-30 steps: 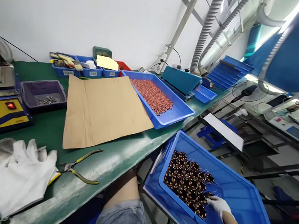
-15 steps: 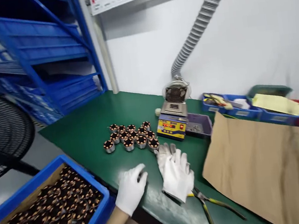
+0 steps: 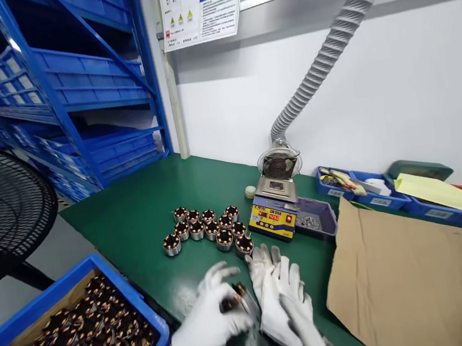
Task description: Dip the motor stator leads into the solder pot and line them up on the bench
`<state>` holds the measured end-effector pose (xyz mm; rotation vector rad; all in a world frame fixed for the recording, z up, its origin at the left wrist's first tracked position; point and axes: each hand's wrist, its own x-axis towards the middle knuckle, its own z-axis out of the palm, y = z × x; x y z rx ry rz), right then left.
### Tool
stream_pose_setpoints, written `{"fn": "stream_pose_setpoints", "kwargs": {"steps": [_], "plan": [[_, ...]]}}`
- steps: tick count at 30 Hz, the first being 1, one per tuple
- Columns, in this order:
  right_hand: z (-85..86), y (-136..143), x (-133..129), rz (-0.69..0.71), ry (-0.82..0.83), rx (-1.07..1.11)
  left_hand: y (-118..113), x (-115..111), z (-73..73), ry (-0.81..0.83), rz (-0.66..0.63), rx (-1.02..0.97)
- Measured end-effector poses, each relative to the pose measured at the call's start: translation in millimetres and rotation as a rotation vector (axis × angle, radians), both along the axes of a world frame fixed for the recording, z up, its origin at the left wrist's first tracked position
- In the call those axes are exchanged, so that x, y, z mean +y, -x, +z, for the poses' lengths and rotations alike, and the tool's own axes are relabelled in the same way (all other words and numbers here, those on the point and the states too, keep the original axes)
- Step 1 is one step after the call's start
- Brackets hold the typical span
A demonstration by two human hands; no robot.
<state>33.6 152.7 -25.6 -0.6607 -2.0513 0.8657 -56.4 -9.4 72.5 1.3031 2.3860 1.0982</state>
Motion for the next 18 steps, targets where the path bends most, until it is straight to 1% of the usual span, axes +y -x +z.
{"fn": "stream_pose_setpoints", "kwargs": {"steps": [2, 4, 5, 6, 8, 9, 11, 12, 13, 15, 16, 17, 18], "plan": [[10.2, -1.9, -2.7, -0.011, 0.171, 0.069, -21.6, -4.8, -5.7, -0.107, -0.149, -0.207], [25.9, -12.2, -14.9, 0.029, 0.450, 0.114, -39.1, -7.1, -16.2, -0.171, -0.227, -0.354], [34.0, -22.1, -24.0, 0.061, 0.613, 0.139, -46.5, -7.8, -22.1, -0.173, -0.243, -0.384], [41.8, -34.7, -34.6, 0.139, 0.800, 0.173, -53.1, -8.4, -27.3, -0.174, -0.251, -0.395], [56.3, -63.7, -56.7, 0.191, 0.938, 0.193, -62.8, -8.6, -32.7, -0.197, -0.295, -0.376], [63.1, -77.1, -66.7, 0.255, 1.103, 0.255, -65.5, -7.9, -32.0, -0.233, -0.323, -0.336], [75.9, -96.0, -80.8, 0.350, 1.344, 0.374, -66.4, -4.4, -23.2, -0.331, -0.375, -0.264], [81.5, -100.8, -84.6, 0.390, 1.437, 0.426, -65.1, -1.7, -16.0, -0.379, -0.384, -0.257], [86.1, -102.9, -86.3, 0.417, 1.492, 0.455, -63.3, 1.2, -8.0, -0.413, -0.380, -0.285], [92.5, -102.8, -86.1, 0.452, 1.563, 0.470, -59.7, 5.6, 7.3, -0.438, -0.307, -0.425], [94.4, -102.1, -85.1, 0.465, 1.598, 0.466, -58.5, 6.4, 13.2, -0.425, -0.264, -0.517], [95.7, -101.8, -84.1, 0.474, 1.636, 0.461, -57.9, 6.2, 17.2, -0.403, -0.245, -0.594], [96.7, -102.2, -83.4, 0.480, 1.671, 0.461, -57.9, 5.0, 19.5, -0.354, -0.268, -0.648]]}}
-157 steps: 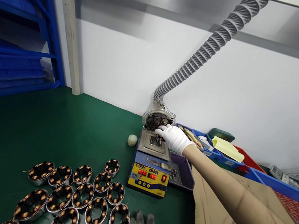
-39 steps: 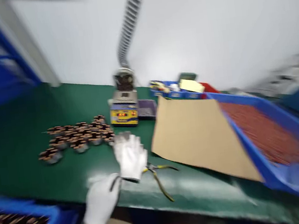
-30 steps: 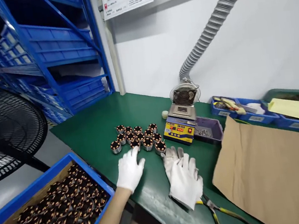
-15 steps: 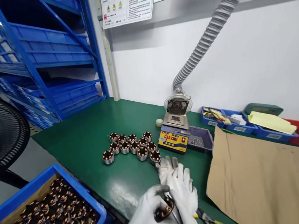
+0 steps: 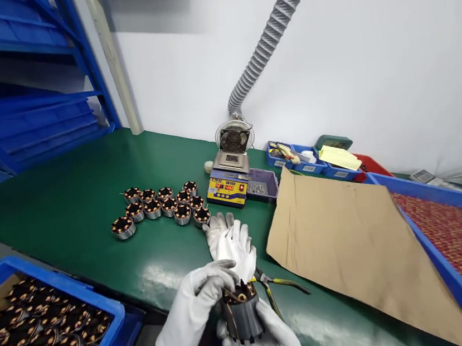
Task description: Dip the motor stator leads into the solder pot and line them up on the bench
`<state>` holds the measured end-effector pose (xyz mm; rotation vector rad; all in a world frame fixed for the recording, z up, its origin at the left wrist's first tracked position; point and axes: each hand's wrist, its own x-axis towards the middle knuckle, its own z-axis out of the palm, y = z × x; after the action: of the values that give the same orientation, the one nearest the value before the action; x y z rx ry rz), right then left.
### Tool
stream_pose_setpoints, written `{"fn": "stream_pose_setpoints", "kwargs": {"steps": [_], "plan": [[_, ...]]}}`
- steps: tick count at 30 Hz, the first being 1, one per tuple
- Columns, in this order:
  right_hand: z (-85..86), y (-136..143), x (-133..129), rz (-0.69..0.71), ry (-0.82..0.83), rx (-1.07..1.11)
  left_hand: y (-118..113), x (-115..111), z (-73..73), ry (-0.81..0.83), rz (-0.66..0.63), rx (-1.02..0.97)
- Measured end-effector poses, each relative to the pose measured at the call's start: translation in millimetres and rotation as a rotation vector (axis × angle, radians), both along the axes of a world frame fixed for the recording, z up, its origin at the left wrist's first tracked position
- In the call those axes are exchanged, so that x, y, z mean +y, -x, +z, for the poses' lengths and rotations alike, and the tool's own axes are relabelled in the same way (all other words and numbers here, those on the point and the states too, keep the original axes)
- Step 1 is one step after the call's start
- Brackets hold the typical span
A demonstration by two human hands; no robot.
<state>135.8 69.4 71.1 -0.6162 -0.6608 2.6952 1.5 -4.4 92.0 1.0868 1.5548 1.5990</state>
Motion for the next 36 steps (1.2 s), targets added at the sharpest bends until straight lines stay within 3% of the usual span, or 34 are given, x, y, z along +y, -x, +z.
{"fn": "stream_pose_setpoints", "kwargs": {"steps": [4, 8, 14, 16, 18, 20, 22, 24, 26, 27, 29, 33, 36], "plan": [[5.3, -5.2, 0.7, -0.020, 0.068, 0.011, -4.8, -6.9, -2.1, 0.185, -0.195, 0.179], [12.6, -6.9, -0.8, -0.125, 0.062, 0.051, -9.4, -4.1, 2.0, 0.071, -0.121, 0.318], [13.5, -3.8, -3.7, -0.172, -0.038, 0.032, -6.2, 8.0, 24.1, 0.012, -0.265, 0.406], [11.1, -3.5, -5.2, -0.177, -0.072, 0.047, -5.4, 12.1, 25.0, -0.119, -0.209, 0.390], [9.0, -4.9, -6.3, -0.123, -0.088, 0.042, -4.9, 14.9, 22.0, -0.212, -0.054, 0.327], [8.6, -7.8, -5.8, -0.055, -0.069, 0.040, -4.2, 14.4, 17.8, -0.190, 0.162, 0.161], [10.3, -10.5, -3.2, -0.002, -0.023, 0.059, -3.5, 10.1, 14.6, -0.094, 0.268, -0.051], [13.4, -11.5, 0.7, 0.033, 0.026, 0.077, -4.3, 3.4, 12.7, 0.010, 0.227, -0.169], [16.5, -10.5, 4.4, 0.058, 0.070, 0.078, -7.2, -2.1, 11.8, 0.090, 0.039, -0.120], [17.6, -9.6, 5.8, 0.062, 0.080, 0.073, -9.2, -3.5, 11.6, 0.106, -0.051, -0.068], [18.9, -7.6, 7.1, 0.090, 0.073, 0.059, -13.2, -2.7, 12.5, 0.040, -0.115, -0.011], [18.7, -7.1, 5.2, 0.196, 0.035, 0.066, -15.7, 8.6, 17.6, -0.127, 0.155, -0.200], [17.3, -8.9, 2.9, 0.150, 0.033, 0.074, -12.5, 16.8, 18.7, -0.166, 0.353, -0.442]]}}
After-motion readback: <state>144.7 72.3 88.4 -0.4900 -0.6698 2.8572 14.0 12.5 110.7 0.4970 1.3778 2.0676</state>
